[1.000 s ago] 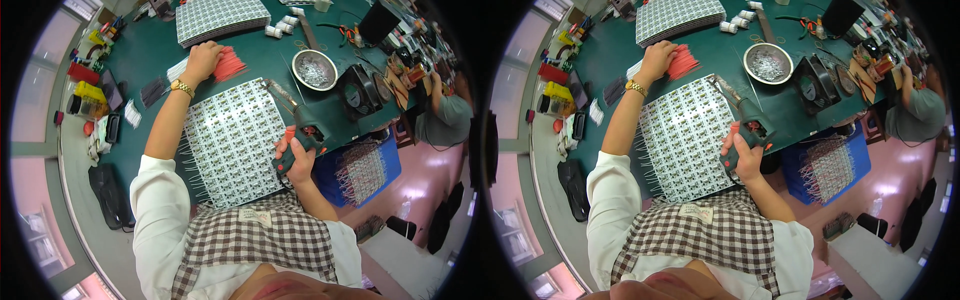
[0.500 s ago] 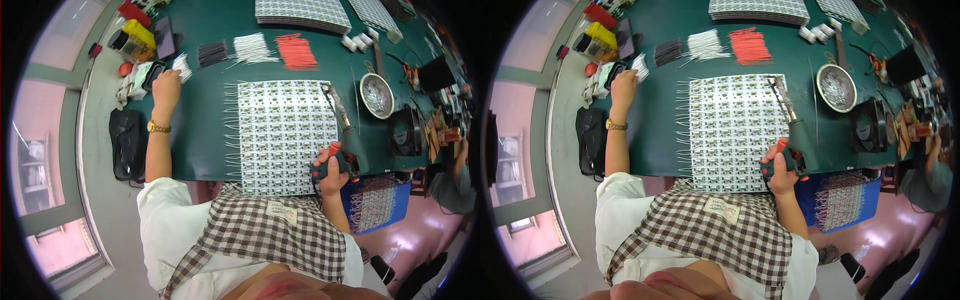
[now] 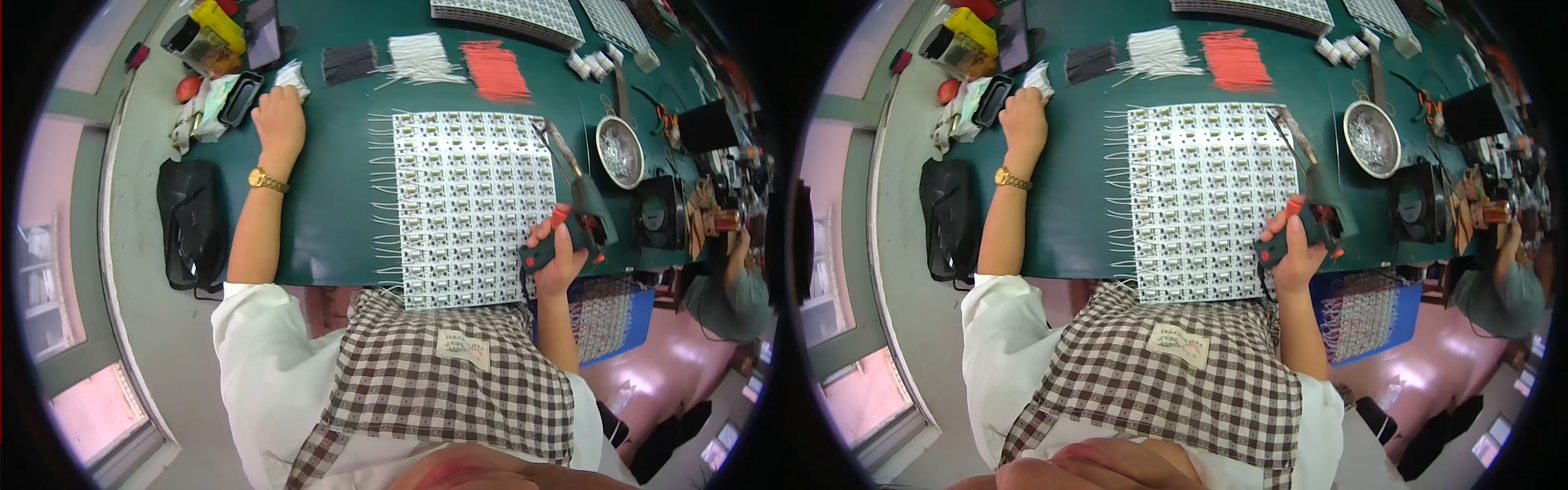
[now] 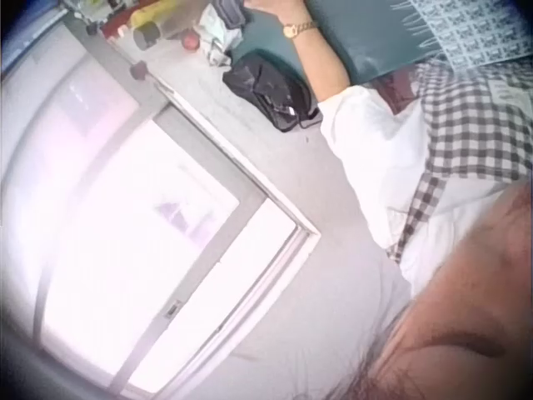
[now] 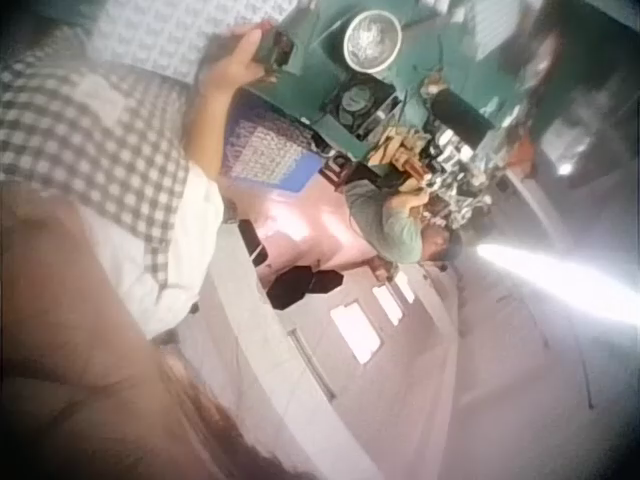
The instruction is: The person connects wires to an array of LED circuit boards using a soldering iron.
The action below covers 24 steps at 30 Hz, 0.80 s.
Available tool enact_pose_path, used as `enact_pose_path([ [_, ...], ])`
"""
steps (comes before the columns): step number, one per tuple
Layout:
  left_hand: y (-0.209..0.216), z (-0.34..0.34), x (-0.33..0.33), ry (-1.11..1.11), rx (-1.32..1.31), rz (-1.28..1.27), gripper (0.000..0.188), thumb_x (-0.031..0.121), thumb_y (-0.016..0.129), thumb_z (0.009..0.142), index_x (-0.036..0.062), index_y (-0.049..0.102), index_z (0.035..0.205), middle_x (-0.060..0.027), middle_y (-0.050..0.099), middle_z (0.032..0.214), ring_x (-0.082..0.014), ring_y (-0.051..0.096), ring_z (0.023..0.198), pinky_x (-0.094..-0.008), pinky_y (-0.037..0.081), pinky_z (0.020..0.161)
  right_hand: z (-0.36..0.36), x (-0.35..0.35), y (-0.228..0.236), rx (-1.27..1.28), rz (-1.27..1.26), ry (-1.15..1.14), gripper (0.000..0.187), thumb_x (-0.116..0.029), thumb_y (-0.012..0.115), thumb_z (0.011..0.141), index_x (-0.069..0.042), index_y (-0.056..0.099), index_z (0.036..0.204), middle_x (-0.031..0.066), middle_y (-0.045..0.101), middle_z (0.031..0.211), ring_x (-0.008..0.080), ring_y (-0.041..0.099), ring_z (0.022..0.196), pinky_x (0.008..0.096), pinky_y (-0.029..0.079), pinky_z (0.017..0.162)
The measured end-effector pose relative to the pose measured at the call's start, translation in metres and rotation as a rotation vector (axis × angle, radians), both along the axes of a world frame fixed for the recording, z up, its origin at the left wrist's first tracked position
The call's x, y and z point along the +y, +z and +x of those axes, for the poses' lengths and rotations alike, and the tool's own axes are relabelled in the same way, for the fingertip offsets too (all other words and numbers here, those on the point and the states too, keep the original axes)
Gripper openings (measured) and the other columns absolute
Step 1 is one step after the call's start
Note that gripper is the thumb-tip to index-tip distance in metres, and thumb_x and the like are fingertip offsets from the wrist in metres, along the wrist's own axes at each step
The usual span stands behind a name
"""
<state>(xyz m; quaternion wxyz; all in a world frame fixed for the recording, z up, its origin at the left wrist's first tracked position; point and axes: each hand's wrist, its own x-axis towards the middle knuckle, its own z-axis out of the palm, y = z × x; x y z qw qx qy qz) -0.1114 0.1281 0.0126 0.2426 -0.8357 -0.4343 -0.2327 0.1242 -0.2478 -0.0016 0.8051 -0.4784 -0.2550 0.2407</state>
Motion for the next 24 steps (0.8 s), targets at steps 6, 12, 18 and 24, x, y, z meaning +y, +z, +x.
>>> enact_pose_path([
  [6,-0.004,-0.001,0.002,-0.116,-0.195,-0.060,0.013,0.020,0.056,0.087,0.0079,0.054,0.091,-0.0091,0.057,0.087,-0.0285,0.057,0.081,-0.0409,0.045,0.067,0.000,0.000,0.002,-0.015,0.063,0.047,0.028,-0.011,0.049,0.090,0.000,0.046,0.115,0.0085,0.055,0.077,0.0146,0.053,0.064,0.0299,0.050,0.062],
  [12,-0.001,-0.006,0.005,-0.316,-0.509,-0.112,0.013,0.015,0.061,0.085,0.0055,0.063,0.093,-0.0099,0.062,0.088,-0.0271,0.061,0.078,-0.0341,0.049,0.069,-0.011,-0.007,0.020,0.097,0.062,0.068,0.031,-0.015,0.050,0.089,0.001,0.045,0.115,0.0098,0.054,0.073,0.0156,0.053,0.057,0.0332,0.050,0.063],
  [18,0.027,0.023,-0.024,-0.616,-1.215,-0.768,0.015,0.013,0.068,0.084,0.0052,0.070,0.097,0.0038,0.064,0.081,-0.0021,0.054,0.067,-0.0170,0.045,0.059,-0.016,-0.007,0.040,0.062,-0.098,0.163,0.031,-0.014,0.052,0.089,0.001,0.047,0.116,0.0088,0.056,0.073,0.0157,0.056,0.058,0.0324,0.050,0.063],
  [24,0.051,0.085,-0.070,-0.672,-0.823,-1.048,0.013,0.011,0.068,0.082,0.0014,0.068,0.092,0.0013,0.063,0.072,-0.0032,0.053,0.058,-0.0182,0.043,0.051,-0.002,0.030,0.073,-0.205,-0.187,0.252,0.022,-0.005,0.060,0.085,0.002,0.057,0.106,0.0032,0.060,0.074,0.0086,0.056,0.055,0.0214,0.043,0.046],
])
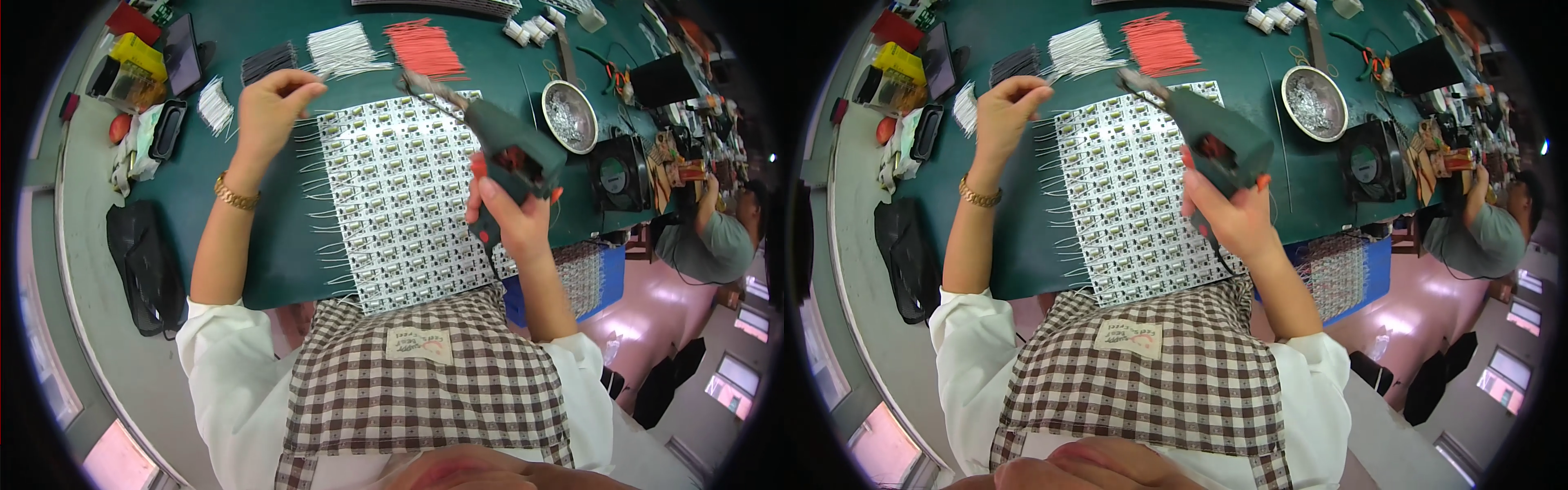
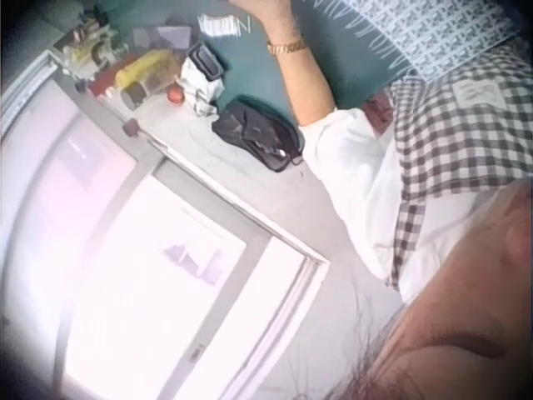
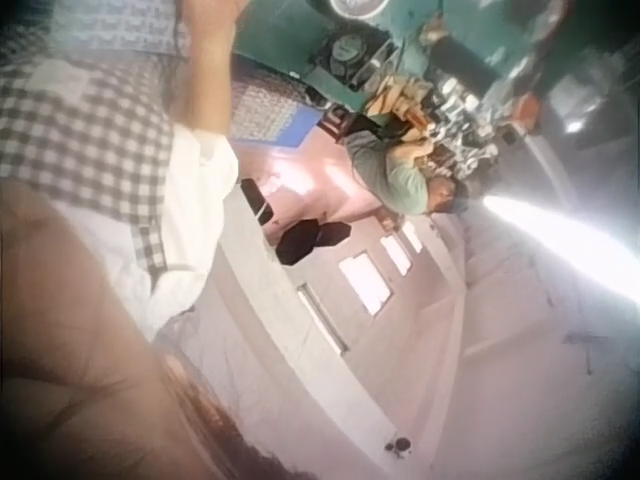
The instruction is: The person connects wires to an array of LED circuit boards using a soldering iron.
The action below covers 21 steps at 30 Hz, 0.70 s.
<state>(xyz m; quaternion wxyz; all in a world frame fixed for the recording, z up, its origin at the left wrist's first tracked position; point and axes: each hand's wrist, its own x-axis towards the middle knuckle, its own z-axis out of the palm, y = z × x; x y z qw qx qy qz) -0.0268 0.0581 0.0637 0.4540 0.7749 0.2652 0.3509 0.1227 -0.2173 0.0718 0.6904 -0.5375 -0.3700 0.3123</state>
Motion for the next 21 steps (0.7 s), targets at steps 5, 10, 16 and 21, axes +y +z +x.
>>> enact_pose_path([
  [5,-0.012,0.040,-0.004,-0.067,0.179,-0.023,0.012,0.012,0.065,0.083,0.0007,0.066,0.087,-0.0026,0.062,0.068,-0.0071,0.054,0.056,-0.0231,0.044,0.052,0.008,0.039,0.047,-0.096,0.037,-0.036,0.022,-0.007,0.060,0.085,0.003,0.057,0.105,0.0043,0.059,0.072,0.0106,0.056,0.055,0.0228,0.044,0.048],
  [10,-0.025,0.051,-0.009,0.049,0.413,0.164,0.017,0.017,0.056,0.087,0.0009,0.061,0.086,-0.0153,0.063,0.079,-0.0288,0.060,0.074,-0.0369,0.046,0.069,0.001,0.047,0.011,0.118,0.015,-0.075,0.024,-0.011,0.058,0.087,0.003,0.055,0.107,0.0069,0.058,0.067,0.0137,0.057,0.054,0.0243,0.045,0.049],
  [16,-0.022,0.049,-0.022,0.066,0.476,0.187,0.017,0.018,0.052,0.089,0.0018,0.056,0.086,-0.0160,0.061,0.086,-0.0341,0.058,0.083,-0.0410,0.045,0.072,-0.009,0.028,-0.020,0.188,-0.082,-0.075,0.028,-0.010,0.057,0.087,0.002,0.052,0.112,0.0076,0.058,0.071,0.0135,0.057,0.057,0.0251,0.047,0.053],
  [21,-0.020,0.049,-0.028,0.010,0.486,0.342,0.016,0.020,0.055,0.088,0.0047,0.056,0.083,-0.0120,0.060,0.084,-0.0337,0.058,0.077,-0.0421,0.045,0.067,-0.012,0.014,-0.015,0.029,-0.143,-0.057,0.031,-0.009,0.057,0.087,0.002,0.050,0.115,0.0075,0.058,0.073,0.0127,0.056,0.060,0.0253,0.046,0.055],
])
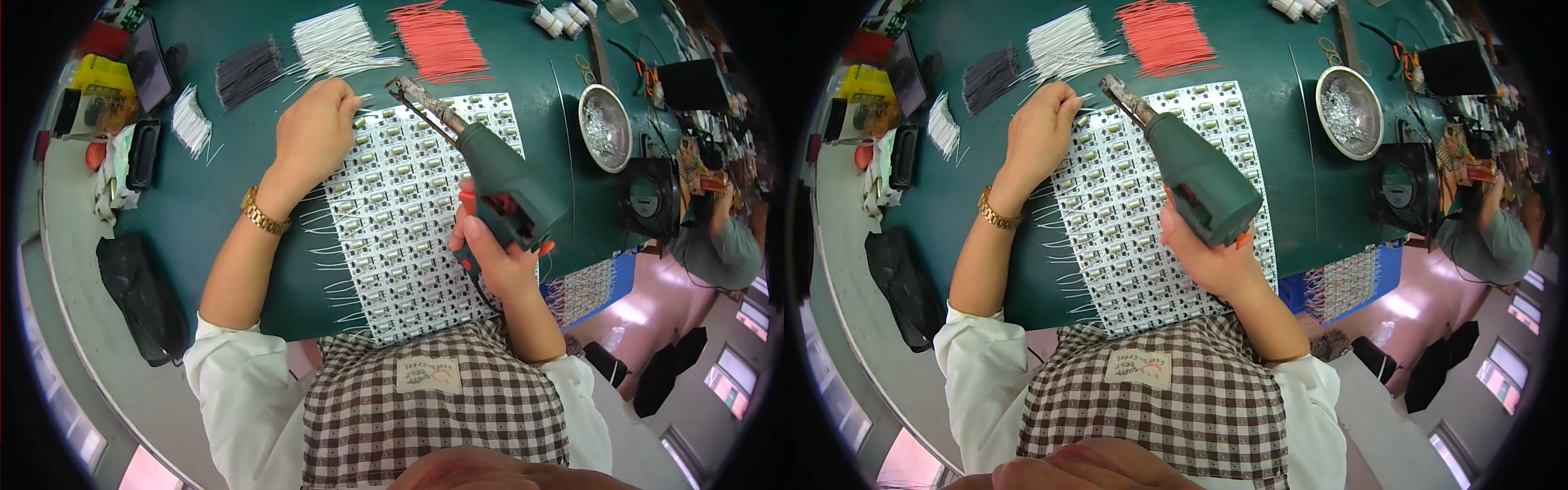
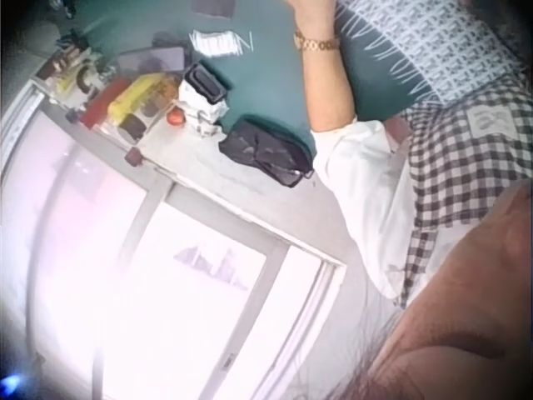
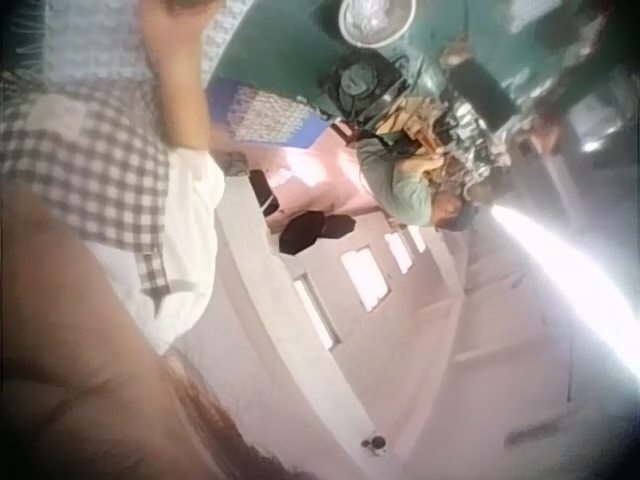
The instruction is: The person connects wires to an array of LED circuit boards using a soldering iron.
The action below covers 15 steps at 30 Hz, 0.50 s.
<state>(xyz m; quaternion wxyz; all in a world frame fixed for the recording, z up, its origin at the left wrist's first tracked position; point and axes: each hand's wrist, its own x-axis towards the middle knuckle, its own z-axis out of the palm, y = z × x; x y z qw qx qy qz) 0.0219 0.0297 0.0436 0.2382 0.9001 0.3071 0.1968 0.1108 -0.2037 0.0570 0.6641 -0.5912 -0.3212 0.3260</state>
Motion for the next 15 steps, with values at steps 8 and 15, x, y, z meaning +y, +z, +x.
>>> enact_pose_path([
  [8,-0.0041,-0.0029,-0.0021,-0.062,-0.009,0.083,0.013,0.018,0.058,0.085,0.0070,0.054,0.079,-0.0090,0.056,0.079,-0.0322,0.057,0.072,-0.0411,0.045,0.060,-0.0008,-0.0032,-0.0122,-0.097,0.002,0.068,0.029,-0.004,0.056,0.087,0.003,0.051,0.114,0.0071,0.059,0.077,0.0123,0.056,0.059,0.0254,0.046,0.054],
  [15,-0.0043,-0.0035,-0.0003,-0.068,-0.006,0.083,0.012,0.017,0.058,0.085,0.0074,0.054,0.080,-0.0085,0.056,0.079,-0.0321,0.057,0.072,-0.0410,0.045,0.061,-0.0015,-0.0033,-0.0107,-0.006,-0.077,0.017,0.018,-0.003,0.063,0.081,0.001,0.058,0.098,0.0036,0.060,0.077,0.0089,0.056,0.065,0.0244,0.046,0.058],
])
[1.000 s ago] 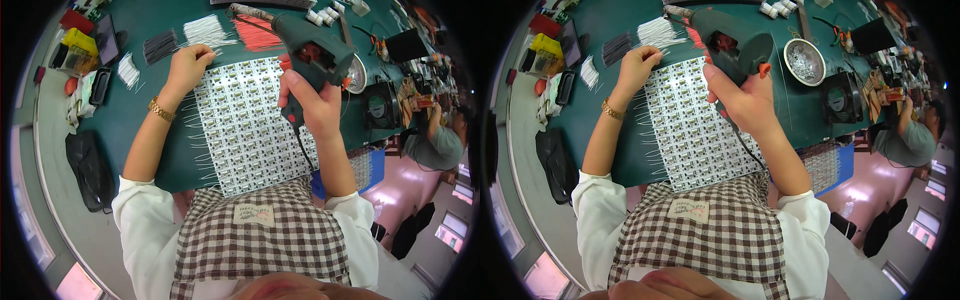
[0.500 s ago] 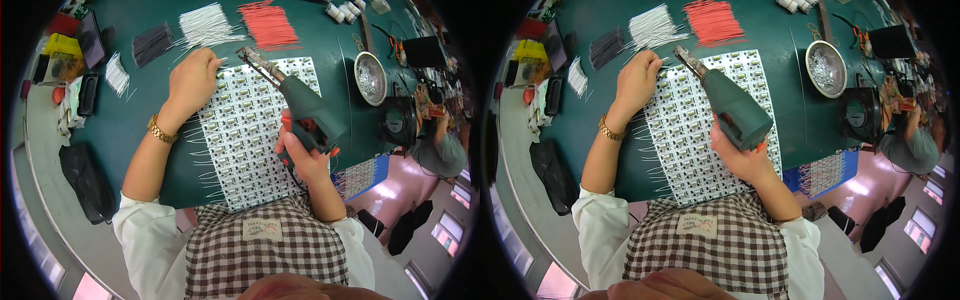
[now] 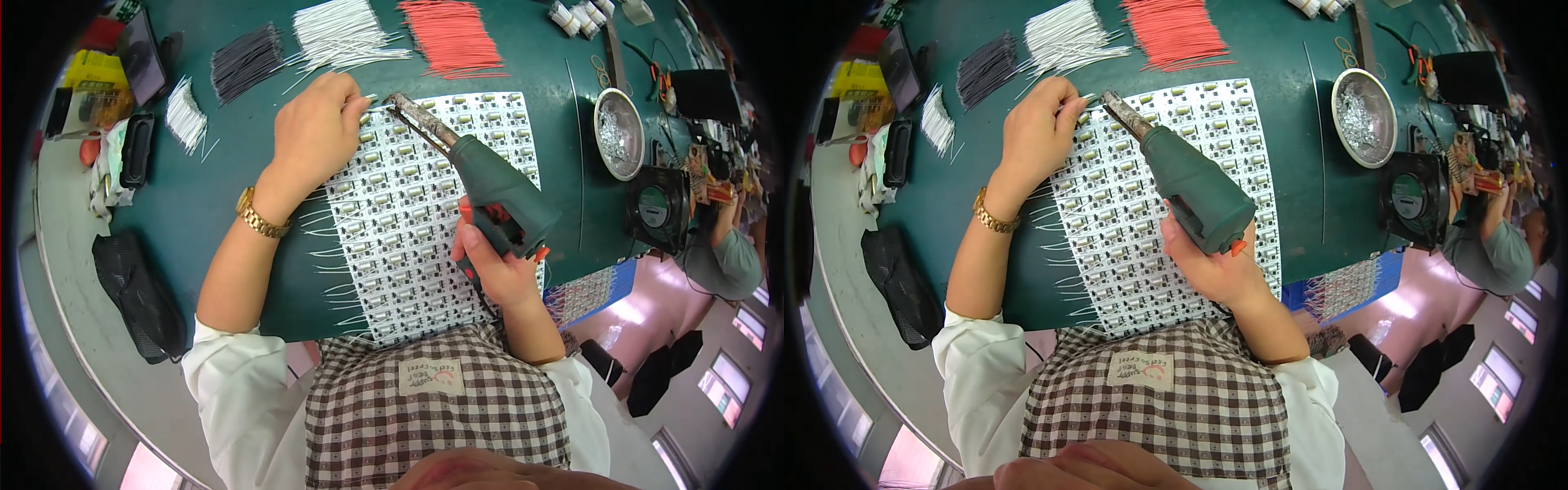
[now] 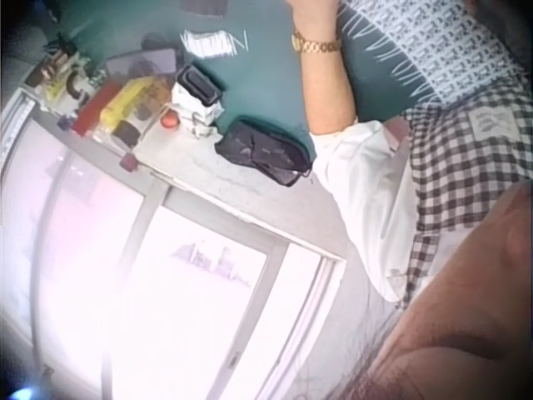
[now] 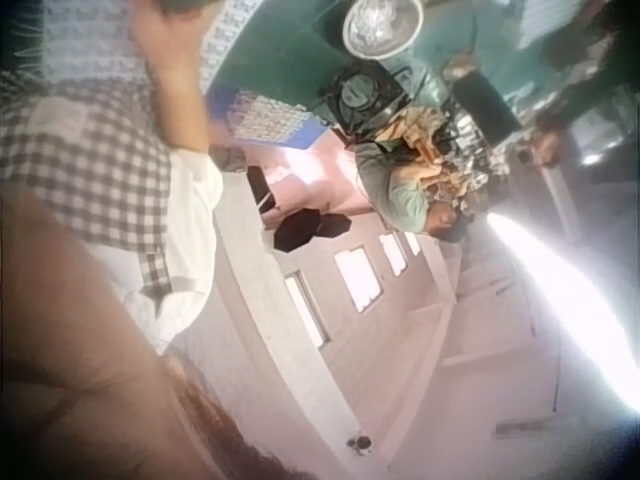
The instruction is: The person connects wires to an array of LED circuit boards using a soldering iron.
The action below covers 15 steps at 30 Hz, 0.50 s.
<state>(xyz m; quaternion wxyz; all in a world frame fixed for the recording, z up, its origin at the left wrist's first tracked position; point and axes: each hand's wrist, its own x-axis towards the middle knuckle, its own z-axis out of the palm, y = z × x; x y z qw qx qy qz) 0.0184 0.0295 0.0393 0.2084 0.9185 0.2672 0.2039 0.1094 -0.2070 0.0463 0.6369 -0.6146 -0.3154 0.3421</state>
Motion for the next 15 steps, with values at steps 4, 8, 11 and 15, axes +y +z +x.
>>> enact_pose_path([
  [4,0.001,0.000,0.000,-0.011,-0.035,-0.006,0.011,0.016,0.058,0.084,0.0074,0.054,0.080,-0.0084,0.056,0.079,-0.0319,0.056,0.071,-0.0406,0.044,0.060,0.001,-0.002,-0.004,-0.049,-0.009,-0.040,0.018,-0.006,0.064,0.081,0.001,0.059,0.096,0.0043,0.060,0.078,0.0115,0.056,0.067,0.0258,0.045,0.060],
  [8,0.000,-0.001,0.000,-0.008,-0.031,-0.012,0.012,0.015,0.058,0.085,0.0047,0.054,0.082,-0.0090,0.056,0.078,-0.0278,0.055,0.067,-0.0351,0.043,0.061,0.005,-0.003,-0.009,-0.170,0.037,0.077,0.023,-0.003,0.057,0.087,0.001,0.053,0.109,0.0057,0.059,0.079,0.0111,0.056,0.059,0.0244,0.045,0.052],
  [11,0.001,-0.001,0.000,-0.010,-0.030,-0.010,0.012,0.015,0.059,0.085,0.0048,0.054,0.082,-0.0088,0.056,0.078,-0.0277,0.055,0.067,-0.0349,0.043,0.061,0.003,-0.003,-0.010,-0.175,0.039,0.068,0.022,-0.003,0.057,0.087,0.001,0.054,0.109,0.0055,0.059,0.079,0.0108,0.056,0.059,0.0241,0.045,0.051],
  [15,0.000,-0.001,0.000,-0.017,-0.042,-0.010,0.012,0.016,0.060,0.084,0.0062,0.054,0.081,-0.0083,0.057,0.079,-0.0307,0.057,0.071,-0.0392,0.045,0.060,0.003,-0.002,-0.009,-0.200,0.045,0.067,0.021,-0.002,0.057,0.087,0.001,0.053,0.107,0.0056,0.059,0.078,0.0106,0.056,0.058,0.0234,0.044,0.050],
])
